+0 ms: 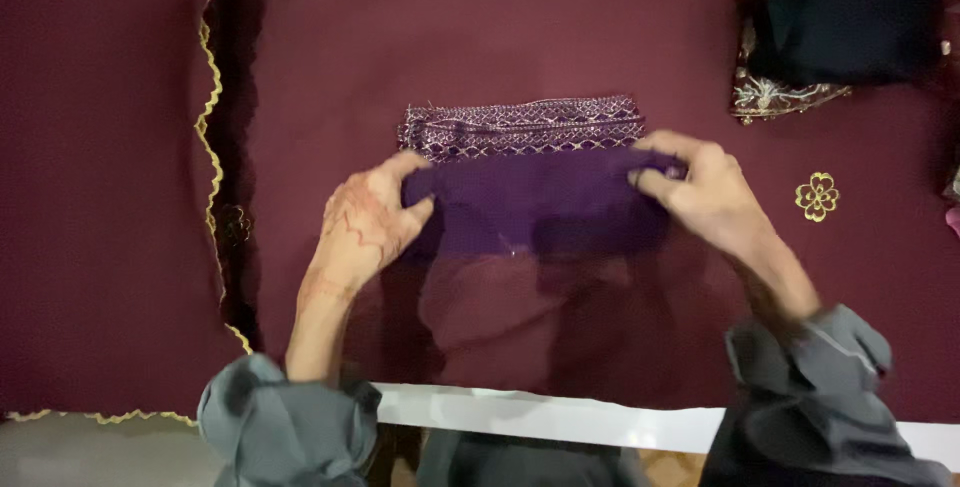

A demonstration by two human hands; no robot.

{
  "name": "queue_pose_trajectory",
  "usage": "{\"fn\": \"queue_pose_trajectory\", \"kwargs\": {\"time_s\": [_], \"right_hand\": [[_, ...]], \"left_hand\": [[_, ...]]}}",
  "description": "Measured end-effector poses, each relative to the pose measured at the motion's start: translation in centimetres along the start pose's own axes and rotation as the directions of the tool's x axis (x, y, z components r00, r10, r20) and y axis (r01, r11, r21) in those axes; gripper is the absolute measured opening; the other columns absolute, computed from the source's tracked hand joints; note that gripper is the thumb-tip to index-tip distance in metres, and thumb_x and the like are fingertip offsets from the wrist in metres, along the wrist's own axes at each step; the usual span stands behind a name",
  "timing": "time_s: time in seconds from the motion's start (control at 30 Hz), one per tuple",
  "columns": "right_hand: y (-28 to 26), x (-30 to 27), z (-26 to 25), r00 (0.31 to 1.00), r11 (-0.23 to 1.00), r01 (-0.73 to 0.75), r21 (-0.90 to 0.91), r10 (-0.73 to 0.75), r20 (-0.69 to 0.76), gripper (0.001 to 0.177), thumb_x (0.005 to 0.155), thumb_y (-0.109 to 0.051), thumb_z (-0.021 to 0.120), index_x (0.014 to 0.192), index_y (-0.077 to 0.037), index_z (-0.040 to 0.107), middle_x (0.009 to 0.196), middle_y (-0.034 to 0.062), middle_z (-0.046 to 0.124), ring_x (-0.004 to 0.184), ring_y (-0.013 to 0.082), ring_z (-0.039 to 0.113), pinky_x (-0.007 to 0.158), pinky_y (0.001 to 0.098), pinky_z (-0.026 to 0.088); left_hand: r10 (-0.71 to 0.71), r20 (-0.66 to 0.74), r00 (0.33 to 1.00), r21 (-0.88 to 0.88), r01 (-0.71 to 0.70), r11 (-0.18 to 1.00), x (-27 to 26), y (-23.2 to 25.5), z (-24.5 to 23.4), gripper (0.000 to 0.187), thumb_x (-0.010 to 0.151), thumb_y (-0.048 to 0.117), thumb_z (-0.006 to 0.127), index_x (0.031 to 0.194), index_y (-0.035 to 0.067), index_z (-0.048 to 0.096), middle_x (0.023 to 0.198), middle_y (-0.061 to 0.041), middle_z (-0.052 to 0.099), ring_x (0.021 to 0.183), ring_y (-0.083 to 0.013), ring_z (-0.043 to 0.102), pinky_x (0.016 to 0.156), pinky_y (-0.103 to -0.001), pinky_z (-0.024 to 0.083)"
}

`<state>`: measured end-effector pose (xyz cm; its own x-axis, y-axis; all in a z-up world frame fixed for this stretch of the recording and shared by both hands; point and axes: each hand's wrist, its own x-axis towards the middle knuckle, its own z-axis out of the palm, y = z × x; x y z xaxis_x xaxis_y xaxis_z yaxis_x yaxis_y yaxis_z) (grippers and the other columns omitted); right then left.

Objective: The person picks up a purple garment from a bed, folds it by hand, and places it on a shelf inside a wardrobe. Then, the person picks up a cream-colored garment from a pile on the bed and folds it.

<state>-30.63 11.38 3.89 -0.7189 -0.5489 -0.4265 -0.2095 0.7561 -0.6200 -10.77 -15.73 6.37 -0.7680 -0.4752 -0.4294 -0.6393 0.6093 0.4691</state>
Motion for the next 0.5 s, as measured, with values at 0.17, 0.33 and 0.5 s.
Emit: {"fn": "queue_pose_trajectory", "kwargs": {"time_s": [0.17,0.33,0.5], "right_hand": [[1.3,3.4,2.5,0.952,0.995,-0.029,0.099,0.058,-0.301,0.032,0.092,-0.032,0.074,0.113,-0.007,0.071,0.091,0.0141,0.076,0.085,0.0244,0.075,0.081,0.0401,0.058],[1.7,5.2,3.9,0.919,0.994,-0.081,0.076,0.104,-0.381,0.032,0.102,-0.035,0.069,0.112,-0.005,0.068,0.085,0.0148,0.073,0.079,0.0292,0.073,0.077,0.0456,0.055],[0.4,4.6,4.1,0.851,0.998,0.017,-0.056,-0.044,-0.523,0.040,0.104,-0.027,0.063,0.137,-0.005,0.060,0.116,0.0227,0.068,0.109,0.0377,0.065,0.096,0.0494,0.049]], "left_hand": [[-0.027,-0.240,0.971,-0.081,0.008,0.997,3.7,-0.2,1.7,0.042,0.090,0.034,0.074,0.127,0.015,0.066,0.082,-0.017,0.073,0.087,-0.0322,0.074,0.089,-0.048,0.055],[-0.150,-0.374,0.915,-0.187,0.084,0.979,6.6,-0.9,4.2,0.045,0.090,0.038,0.074,0.126,0.014,0.065,0.087,-0.013,0.073,0.085,-0.0320,0.074,0.087,-0.048,0.056],[0.066,-0.658,0.750,-0.064,-0.144,0.987,6.8,-1.4,7.1,0.051,0.106,0.035,0.064,0.145,0.006,0.052,0.136,-0.014,0.061,0.128,-0.0291,0.060,0.111,-0.045,0.052]]}}
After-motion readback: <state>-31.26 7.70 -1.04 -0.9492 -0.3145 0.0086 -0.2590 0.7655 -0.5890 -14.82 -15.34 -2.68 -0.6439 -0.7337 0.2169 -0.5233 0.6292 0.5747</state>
